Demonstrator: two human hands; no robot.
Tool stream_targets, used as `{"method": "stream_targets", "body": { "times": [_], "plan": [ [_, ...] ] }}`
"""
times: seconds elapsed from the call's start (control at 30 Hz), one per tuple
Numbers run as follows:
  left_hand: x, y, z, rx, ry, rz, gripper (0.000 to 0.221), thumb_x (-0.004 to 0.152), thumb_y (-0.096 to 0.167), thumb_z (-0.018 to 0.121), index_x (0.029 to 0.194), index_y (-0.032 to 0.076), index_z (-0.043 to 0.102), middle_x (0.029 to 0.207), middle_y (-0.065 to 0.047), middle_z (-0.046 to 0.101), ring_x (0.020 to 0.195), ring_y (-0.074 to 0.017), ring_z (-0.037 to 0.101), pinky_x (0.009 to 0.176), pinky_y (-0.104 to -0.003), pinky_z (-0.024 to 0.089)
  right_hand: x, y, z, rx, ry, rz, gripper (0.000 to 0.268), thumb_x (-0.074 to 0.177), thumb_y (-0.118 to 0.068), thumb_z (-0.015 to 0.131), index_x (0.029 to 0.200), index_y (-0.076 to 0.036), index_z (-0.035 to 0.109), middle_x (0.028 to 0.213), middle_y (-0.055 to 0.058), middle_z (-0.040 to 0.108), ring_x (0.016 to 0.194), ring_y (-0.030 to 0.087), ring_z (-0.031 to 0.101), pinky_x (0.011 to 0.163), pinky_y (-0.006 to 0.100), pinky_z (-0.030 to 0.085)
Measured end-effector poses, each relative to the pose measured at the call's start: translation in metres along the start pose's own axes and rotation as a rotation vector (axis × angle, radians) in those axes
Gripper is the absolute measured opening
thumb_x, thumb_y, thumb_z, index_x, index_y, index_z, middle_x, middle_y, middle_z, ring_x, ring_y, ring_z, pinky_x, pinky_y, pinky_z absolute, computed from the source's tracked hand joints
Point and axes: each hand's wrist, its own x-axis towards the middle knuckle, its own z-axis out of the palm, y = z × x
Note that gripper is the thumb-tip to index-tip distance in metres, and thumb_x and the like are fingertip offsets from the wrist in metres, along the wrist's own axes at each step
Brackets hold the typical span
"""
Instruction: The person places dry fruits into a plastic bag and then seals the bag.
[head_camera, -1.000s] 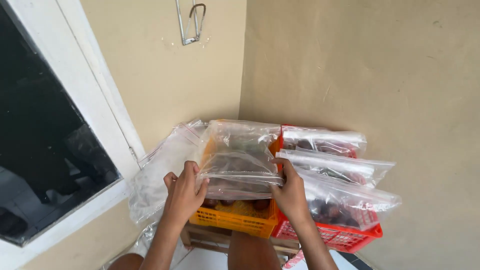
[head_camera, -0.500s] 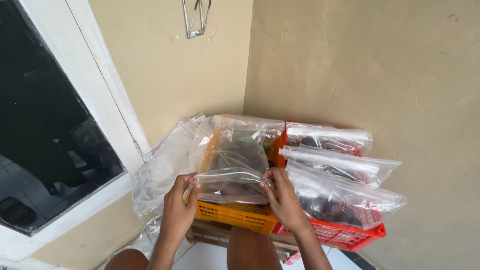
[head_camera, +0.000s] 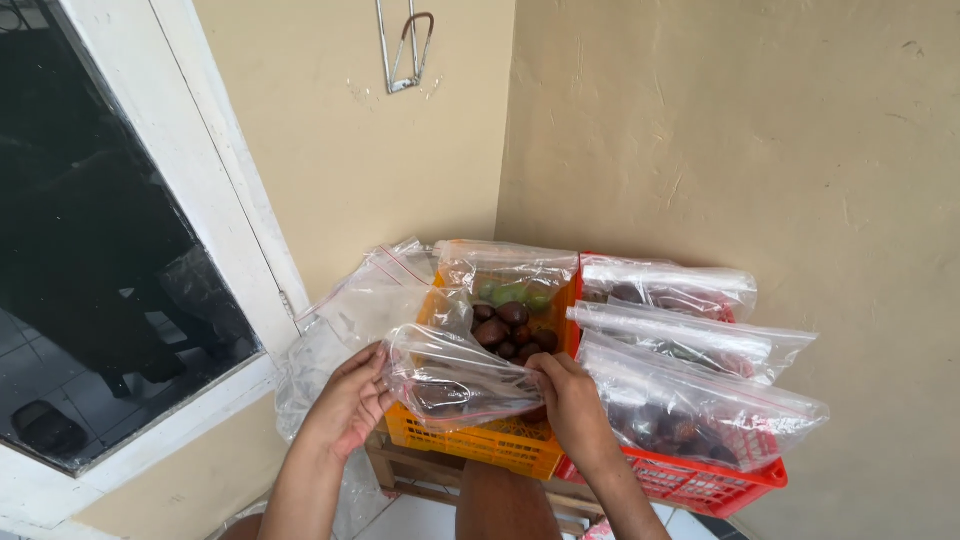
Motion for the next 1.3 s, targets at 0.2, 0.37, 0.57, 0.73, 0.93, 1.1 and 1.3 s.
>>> {"method": "stream_targets", "body": {
  "times": [0.2,0.37,0.57,0.73,0.93,1.1,1.3],
  "plan": [
    [0.024,-0.001,-0.012,-0.064,-0.003,-0.135,0.027,0.091,0.015,0.065,0.113,0.000,0.069,0.095,-0.017,0.074,0.078,-0.0313,0.071,0.074,-0.039,0.060,0.004,0.036,-0.001,0.660,0.079,0.283,0.014,0.102,-0.016,0.060,0.106,-0.009,0.071,0.095,0.002,0.073,0.087,0.013,0.065,0.079,0.028,0.052],
    [0.055,-0.032,0.012,-0.105,-0.093,-0.148,0.029,0.080,0.023,0.062,0.101,0.006,0.072,0.087,-0.006,0.070,0.067,-0.0259,0.066,0.056,-0.036,0.053,-0.003,0.067,-0.003,1.506,-0.037,0.330,0.023,0.101,-0.007,0.058,0.122,-0.001,0.063,0.091,0.006,0.070,0.083,0.016,0.069,0.079,0.033,0.057],
    [0.062,-0.056,0.049,0.107,-0.237,0.075,0.010,0.088,0.023,0.056,0.092,0.014,0.056,0.079,0.003,0.048,0.073,-0.0134,0.056,0.064,-0.028,0.052,-0.009,0.025,-0.022,1.551,0.225,0.595,0.024,0.089,-0.010,0.051,0.112,-0.009,0.057,0.085,0.003,0.061,0.071,0.015,0.065,0.069,0.033,0.060],
    [0.082,-0.064,0.030,-0.046,-0.121,0.255,0.013,0.098,0.012,0.049,0.103,0.013,0.061,0.104,-0.001,0.063,0.098,-0.0166,0.063,0.082,-0.037,0.055,-0.006,0.030,-0.010,1.183,-0.040,0.312,0.014,0.107,-0.009,0.043,0.104,-0.009,0.057,0.093,0.004,0.054,0.080,0.014,0.053,0.071,0.026,0.043],
    [0.025,0.005,0.029,0.148,-0.284,0.365,0.013,0.106,0.011,0.052,0.112,0.007,0.063,0.107,-0.006,0.060,0.102,-0.0174,0.060,0.088,-0.039,0.055,-0.004,0.018,-0.011,0.795,0.064,0.188,0.015,0.107,-0.022,0.055,0.096,-0.014,0.061,0.086,-0.004,0.052,0.068,0.009,0.038,0.059,0.024,0.032],
    [0.021,-0.001,0.008,-0.040,-0.418,0.219,0.024,0.099,0.003,0.056,0.123,0.004,0.062,0.099,-0.002,0.064,0.091,-0.0132,0.065,0.085,-0.048,0.063,-0.002,0.050,-0.006,1.300,0.102,0.425,0.012,0.101,0.000,0.055,0.108,-0.009,0.061,0.099,0.006,0.059,0.086,0.018,0.060,0.076,0.033,0.059],
    [0.018,-0.012,0.022,-0.049,-0.437,0.147,0.011,0.094,0.018,0.057,0.092,0.008,0.058,0.075,0.001,0.046,0.059,-0.0111,0.049,0.042,-0.025,0.041,-0.008,0.050,-0.014,1.666,-0.057,0.366,0.018,0.090,0.004,0.049,0.105,-0.004,0.055,0.087,0.010,0.058,0.070,0.019,0.060,0.064,0.030,0.054]
  ]
}}
